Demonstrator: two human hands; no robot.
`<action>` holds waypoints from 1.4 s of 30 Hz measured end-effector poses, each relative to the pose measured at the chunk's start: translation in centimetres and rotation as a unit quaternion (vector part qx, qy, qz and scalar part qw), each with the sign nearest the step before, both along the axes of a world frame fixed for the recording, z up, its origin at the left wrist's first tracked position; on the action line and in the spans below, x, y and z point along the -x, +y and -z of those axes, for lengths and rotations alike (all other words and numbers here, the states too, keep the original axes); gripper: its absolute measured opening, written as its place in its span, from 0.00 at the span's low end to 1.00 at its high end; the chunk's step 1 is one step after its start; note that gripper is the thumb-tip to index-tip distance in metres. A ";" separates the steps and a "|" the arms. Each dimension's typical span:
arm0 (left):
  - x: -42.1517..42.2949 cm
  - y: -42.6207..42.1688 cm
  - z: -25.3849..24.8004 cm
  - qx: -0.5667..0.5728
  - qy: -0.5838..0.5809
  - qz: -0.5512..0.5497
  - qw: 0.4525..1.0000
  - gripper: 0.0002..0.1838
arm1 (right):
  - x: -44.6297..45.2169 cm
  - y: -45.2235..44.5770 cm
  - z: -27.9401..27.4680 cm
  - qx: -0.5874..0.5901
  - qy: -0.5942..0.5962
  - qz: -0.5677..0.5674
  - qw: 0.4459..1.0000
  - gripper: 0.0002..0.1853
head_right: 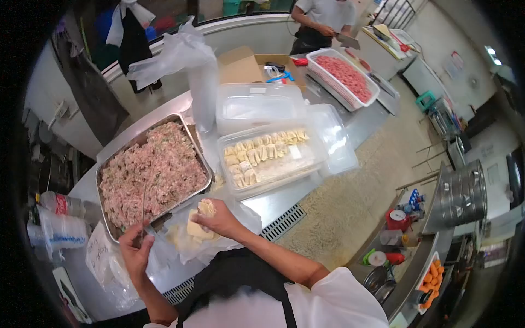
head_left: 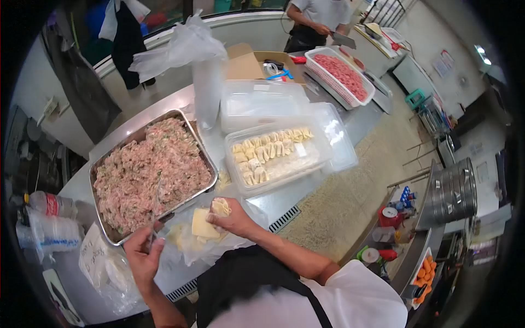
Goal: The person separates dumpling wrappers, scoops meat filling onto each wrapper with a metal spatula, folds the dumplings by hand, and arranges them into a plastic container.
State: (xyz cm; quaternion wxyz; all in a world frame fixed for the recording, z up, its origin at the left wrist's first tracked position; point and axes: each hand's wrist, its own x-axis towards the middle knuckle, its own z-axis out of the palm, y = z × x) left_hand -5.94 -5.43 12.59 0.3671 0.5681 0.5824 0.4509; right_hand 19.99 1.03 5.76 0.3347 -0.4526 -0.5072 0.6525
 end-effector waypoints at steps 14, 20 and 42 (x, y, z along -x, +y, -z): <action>-9.8 1.7 4.7 0.042 -0.236 0.092 0.966 0.18 | -1.5 -0.6 -2.9 0.080 0.367 0.284 0.882 0.19; -8.2 1.7 6.4 0.073 -0.225 0.036 0.971 0.17 | -15.8 3.1 -8.2 -0.187 0.241 0.394 0.867 0.20; -9.8 -0.8 5.9 0.077 -0.194 -0.149 0.967 0.17 | -24.9 14.1 -3.4 -0.279 -0.405 0.133 0.861 0.16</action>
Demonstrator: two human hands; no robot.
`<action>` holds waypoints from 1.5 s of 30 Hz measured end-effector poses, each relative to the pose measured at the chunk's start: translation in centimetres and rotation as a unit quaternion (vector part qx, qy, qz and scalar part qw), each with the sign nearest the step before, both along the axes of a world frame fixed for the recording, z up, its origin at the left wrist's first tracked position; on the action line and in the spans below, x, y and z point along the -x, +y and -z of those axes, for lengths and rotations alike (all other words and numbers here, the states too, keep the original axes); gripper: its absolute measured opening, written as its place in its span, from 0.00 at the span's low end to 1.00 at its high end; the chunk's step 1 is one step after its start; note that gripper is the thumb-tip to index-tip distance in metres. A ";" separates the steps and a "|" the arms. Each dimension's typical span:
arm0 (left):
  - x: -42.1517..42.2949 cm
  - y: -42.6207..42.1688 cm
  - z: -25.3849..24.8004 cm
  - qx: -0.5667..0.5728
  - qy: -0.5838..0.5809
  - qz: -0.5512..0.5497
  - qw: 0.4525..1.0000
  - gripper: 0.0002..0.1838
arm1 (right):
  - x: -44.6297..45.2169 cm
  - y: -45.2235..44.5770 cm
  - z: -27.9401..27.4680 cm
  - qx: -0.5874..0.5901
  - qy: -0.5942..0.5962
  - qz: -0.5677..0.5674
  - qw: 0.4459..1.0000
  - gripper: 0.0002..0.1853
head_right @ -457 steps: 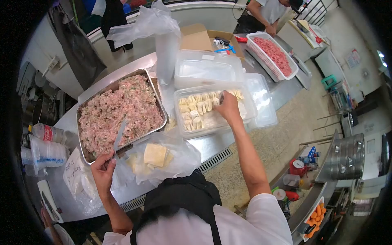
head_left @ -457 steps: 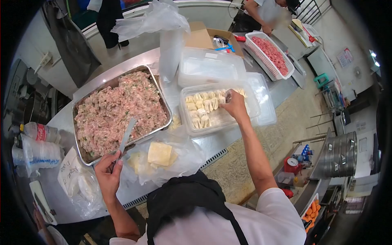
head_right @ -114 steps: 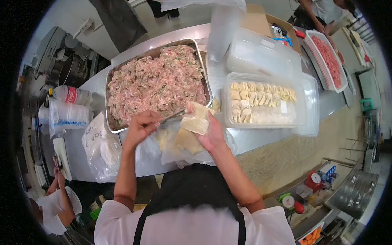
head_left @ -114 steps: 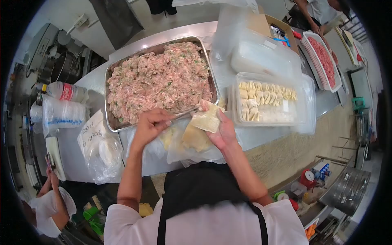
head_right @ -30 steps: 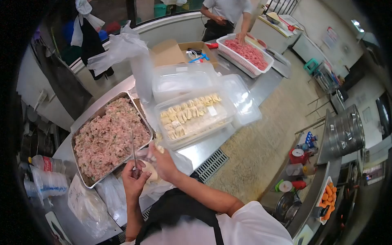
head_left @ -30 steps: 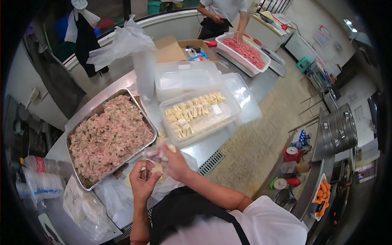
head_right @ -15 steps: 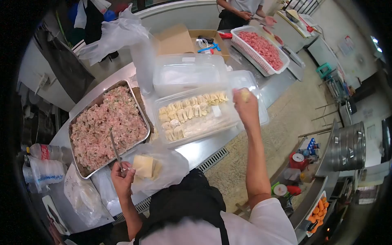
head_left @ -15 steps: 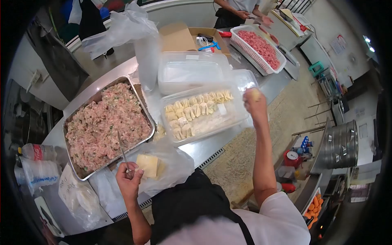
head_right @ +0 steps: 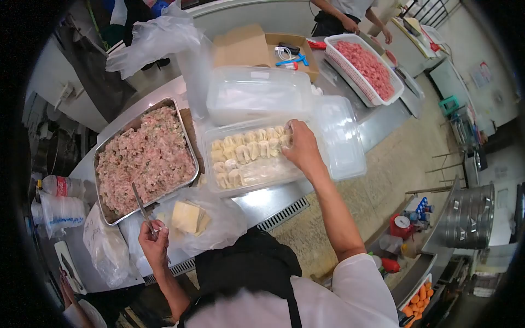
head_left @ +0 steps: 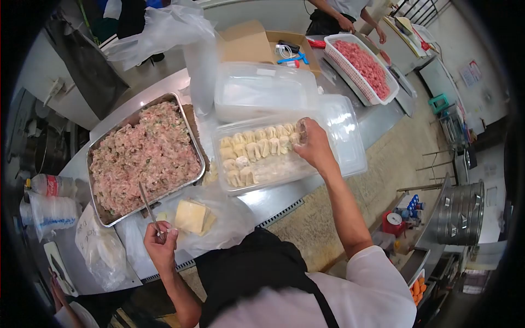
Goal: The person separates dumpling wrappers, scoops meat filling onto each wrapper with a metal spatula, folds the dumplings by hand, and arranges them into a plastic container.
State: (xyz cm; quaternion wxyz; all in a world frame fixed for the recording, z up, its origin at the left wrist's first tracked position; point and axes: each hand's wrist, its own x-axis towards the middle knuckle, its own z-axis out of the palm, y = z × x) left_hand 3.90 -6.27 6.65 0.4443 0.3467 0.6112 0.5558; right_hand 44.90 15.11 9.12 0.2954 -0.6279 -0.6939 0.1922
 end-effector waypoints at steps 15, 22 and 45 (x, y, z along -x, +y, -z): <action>7.4 -2.5 -0.3 0.014 0.118 -0.006 0.993 0.12 | 4.8 -2.7 -0.8 -0.077 -0.040 0.060 0.994 0.19; 8.9 -2.9 -0.2 0.062 0.116 -0.003 0.991 0.14 | 23.4 -13.1 2.6 0.080 0.140 -0.287 0.944 0.09; 11.3 7.1 -3.1 -0.010 0.605 0.164 0.779 0.07 | 25.8 -13.1 8.9 0.182 0.224 -0.216 0.933 0.08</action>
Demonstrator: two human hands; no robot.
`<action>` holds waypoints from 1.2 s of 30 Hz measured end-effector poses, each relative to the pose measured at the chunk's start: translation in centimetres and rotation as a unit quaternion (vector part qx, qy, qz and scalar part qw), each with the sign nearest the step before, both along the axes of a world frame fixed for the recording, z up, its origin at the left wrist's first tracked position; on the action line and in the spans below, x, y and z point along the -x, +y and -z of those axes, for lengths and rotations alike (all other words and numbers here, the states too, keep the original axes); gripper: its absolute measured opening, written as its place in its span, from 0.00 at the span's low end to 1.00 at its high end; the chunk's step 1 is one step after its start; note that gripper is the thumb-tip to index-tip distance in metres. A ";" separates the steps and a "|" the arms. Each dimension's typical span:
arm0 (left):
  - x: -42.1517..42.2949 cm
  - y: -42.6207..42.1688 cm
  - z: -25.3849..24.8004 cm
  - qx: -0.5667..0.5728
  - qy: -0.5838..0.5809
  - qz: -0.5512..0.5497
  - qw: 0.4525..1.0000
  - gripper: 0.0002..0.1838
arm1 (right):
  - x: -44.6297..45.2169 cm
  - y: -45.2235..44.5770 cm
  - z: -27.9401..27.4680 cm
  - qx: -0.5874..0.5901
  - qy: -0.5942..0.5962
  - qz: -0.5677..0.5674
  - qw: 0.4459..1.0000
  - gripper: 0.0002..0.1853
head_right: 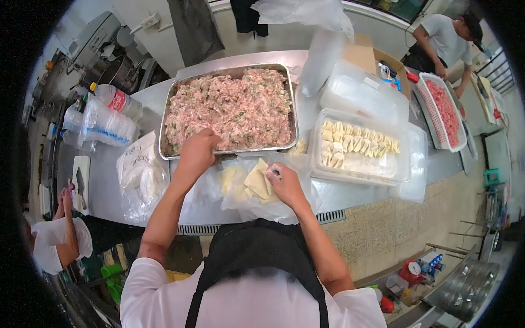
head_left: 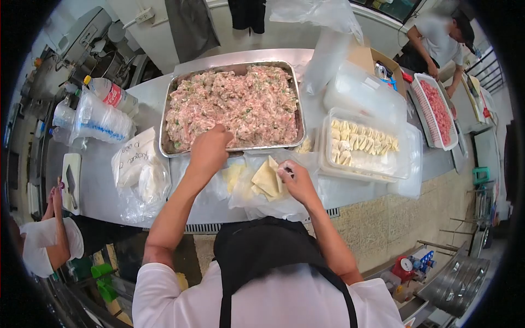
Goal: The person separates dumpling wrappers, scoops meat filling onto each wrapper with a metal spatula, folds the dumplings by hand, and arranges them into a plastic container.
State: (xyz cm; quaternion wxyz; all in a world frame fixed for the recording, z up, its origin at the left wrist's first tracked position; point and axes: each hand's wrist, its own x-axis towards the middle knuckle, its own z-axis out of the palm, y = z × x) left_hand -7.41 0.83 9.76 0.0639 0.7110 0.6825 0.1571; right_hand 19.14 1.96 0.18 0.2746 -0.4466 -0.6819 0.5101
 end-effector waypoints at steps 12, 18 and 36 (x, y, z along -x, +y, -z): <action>0.8 3.4 2.0 0.035 0.030 0.042 0.998 0.09 | -4.6 -1.4 -1.3 0.422 0.556 0.061 0.713 0.30; 1.5 4.0 3.7 0.084 -0.098 0.072 0.989 0.07 | -4.8 -2.1 0.0 0.396 0.518 0.074 0.754 0.32; 1.4 1.2 1.3 0.228 -0.472 0.016 0.852 0.13 | -0.4 0.2 -0.7 0.387 0.602 0.126 0.687 0.29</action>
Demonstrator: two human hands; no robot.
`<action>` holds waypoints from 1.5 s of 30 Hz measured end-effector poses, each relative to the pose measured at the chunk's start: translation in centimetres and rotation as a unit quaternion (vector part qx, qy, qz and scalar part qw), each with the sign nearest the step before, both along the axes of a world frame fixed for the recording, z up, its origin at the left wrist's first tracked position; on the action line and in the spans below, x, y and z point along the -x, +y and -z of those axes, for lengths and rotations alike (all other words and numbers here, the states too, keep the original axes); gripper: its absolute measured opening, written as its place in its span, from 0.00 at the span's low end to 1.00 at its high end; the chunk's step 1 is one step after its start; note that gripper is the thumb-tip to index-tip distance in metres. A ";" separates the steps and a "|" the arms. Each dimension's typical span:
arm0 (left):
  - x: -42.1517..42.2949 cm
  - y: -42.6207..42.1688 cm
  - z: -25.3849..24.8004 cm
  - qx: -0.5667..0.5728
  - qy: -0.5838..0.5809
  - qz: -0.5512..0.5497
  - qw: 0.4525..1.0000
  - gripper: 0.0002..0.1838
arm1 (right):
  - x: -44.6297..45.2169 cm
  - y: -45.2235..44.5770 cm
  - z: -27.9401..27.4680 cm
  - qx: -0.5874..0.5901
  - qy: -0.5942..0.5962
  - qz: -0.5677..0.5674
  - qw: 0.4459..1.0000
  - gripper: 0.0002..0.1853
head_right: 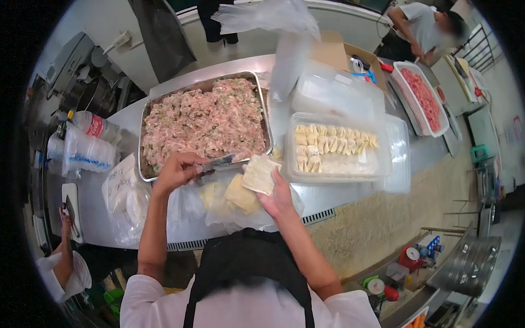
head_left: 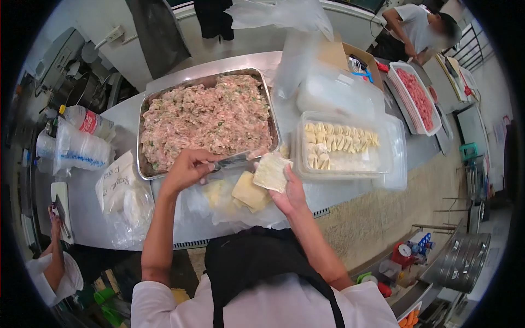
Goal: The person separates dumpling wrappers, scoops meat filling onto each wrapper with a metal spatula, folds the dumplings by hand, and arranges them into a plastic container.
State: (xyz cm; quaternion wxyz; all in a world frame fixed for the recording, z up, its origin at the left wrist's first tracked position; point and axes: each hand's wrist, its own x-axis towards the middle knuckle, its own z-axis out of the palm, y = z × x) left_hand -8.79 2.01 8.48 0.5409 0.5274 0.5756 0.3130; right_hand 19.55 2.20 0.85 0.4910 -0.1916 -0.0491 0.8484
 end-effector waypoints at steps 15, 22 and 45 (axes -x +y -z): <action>-0.8 0.2 -1.3 -0.288 0.420 0.018 0.861 0.17 | 0.6 1.8 1.2 0.061 -0.137 0.102 0.983 0.26; -1.7 2.2 2.2 -0.216 0.490 0.165 0.828 0.13 | -0.5 1.1 0.4 0.041 -0.143 0.104 0.983 0.26; -1.6 0.2 0.2 -0.202 0.100 0.053 0.973 0.15 | 0.6 2.1 -1.1 0.097 -0.100 0.084 0.987 0.25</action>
